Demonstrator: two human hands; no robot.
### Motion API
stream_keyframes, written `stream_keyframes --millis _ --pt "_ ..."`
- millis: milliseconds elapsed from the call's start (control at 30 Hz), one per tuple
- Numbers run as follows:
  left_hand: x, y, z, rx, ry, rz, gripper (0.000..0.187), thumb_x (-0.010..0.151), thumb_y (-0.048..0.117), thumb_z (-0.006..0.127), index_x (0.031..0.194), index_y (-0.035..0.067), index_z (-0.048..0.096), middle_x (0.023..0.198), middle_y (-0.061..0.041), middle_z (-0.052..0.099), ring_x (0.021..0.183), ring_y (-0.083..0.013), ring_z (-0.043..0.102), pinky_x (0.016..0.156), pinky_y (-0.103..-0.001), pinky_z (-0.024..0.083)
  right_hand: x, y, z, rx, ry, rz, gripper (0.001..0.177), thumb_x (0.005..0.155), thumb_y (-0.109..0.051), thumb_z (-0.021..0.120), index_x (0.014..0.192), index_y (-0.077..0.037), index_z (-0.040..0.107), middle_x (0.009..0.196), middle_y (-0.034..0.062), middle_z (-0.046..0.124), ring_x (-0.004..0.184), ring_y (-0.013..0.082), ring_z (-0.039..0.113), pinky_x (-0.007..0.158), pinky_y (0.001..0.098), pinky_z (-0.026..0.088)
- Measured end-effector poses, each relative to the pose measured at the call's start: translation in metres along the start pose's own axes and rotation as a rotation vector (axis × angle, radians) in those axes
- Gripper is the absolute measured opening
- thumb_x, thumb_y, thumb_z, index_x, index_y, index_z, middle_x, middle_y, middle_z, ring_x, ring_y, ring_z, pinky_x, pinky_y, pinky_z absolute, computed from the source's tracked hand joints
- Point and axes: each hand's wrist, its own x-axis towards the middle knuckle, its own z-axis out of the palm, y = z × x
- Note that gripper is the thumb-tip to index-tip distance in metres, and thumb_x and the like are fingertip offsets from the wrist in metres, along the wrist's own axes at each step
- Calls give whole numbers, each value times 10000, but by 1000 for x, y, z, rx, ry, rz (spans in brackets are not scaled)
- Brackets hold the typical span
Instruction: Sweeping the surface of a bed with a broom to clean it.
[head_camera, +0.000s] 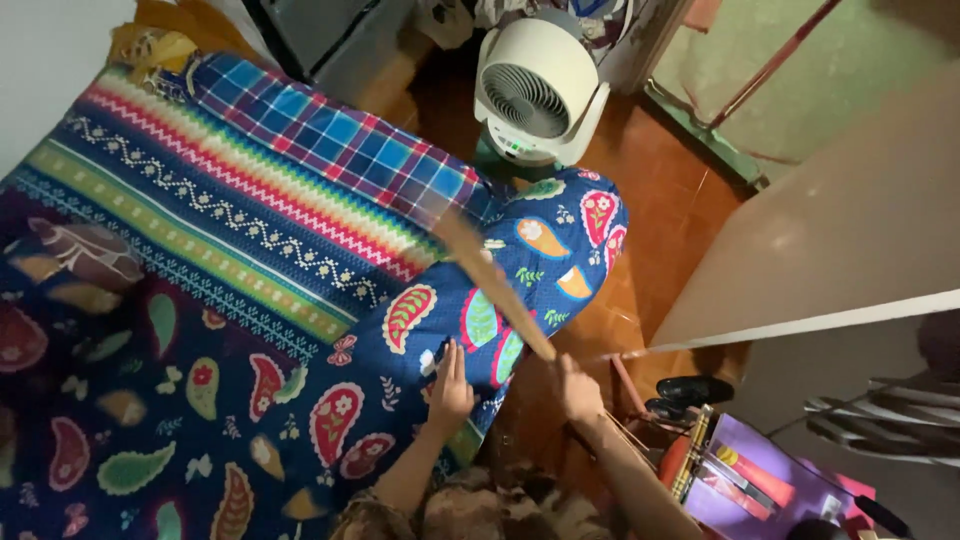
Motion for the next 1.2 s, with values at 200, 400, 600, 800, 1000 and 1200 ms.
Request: stream_keyframes --millis 200,400,600,800,1000,1200 --pt "-2 -2 0 29 -4 38 756 860 54 499 1568 -66 262 1669 -285 136 1502 -442 233 1166 -434 371 21 40 -3 -158 -96 125 541 1019 -175 396 1540 -201 249 1172 209 725 1079 419 732 916 511 607" --pt "-10 5 -17 266 25 194 717 817 164 723 1366 -204 447 1607 -388 210 1471 -526 274 1154 -492 413 48 82 -11 518 333 617 240 1065 -318 438 1259 -186 489 1082 286 710 1036 482 706 886 557 573" --pt "-33 0 -33 -145 -185 -120 808 903 22 520 1600 -66 121 1675 -293 -3 1518 -470 122 1225 -500 270 -43 -27 -51 405 166 328 292 1022 -418 535 1190 -186 478 1152 252 705 1062 476 703 931 571 566" --pt "-60 0 -44 267 -256 -158 794 925 143 583 1573 -81 181 1675 -267 88 1542 -385 165 1266 -375 238 -45 -32 40 9 -25 -29 398 1063 -545 282 1315 -267 416 1415 98 575 1003 482 708 929 574 577" --pt "-110 -21 -52 12 42 -187 765 854 -1 486 1577 -78 245 1656 -304 158 1488 -445 268 1194 -449 319 -61 -9 22 255 89 349 385 1062 -497 344 1194 -158 471 1084 263 732 1034 480 719 916 556 562" --pt "-162 -38 -62 164 291 -160 694 854 17 470 1531 -89 356 1639 -303 234 1474 -426 327 1182 -407 351 -48 -20 57 494 351 453 312 1063 -421 492 1211 -147 506 991 247 730 993 462 717 850 572 571"
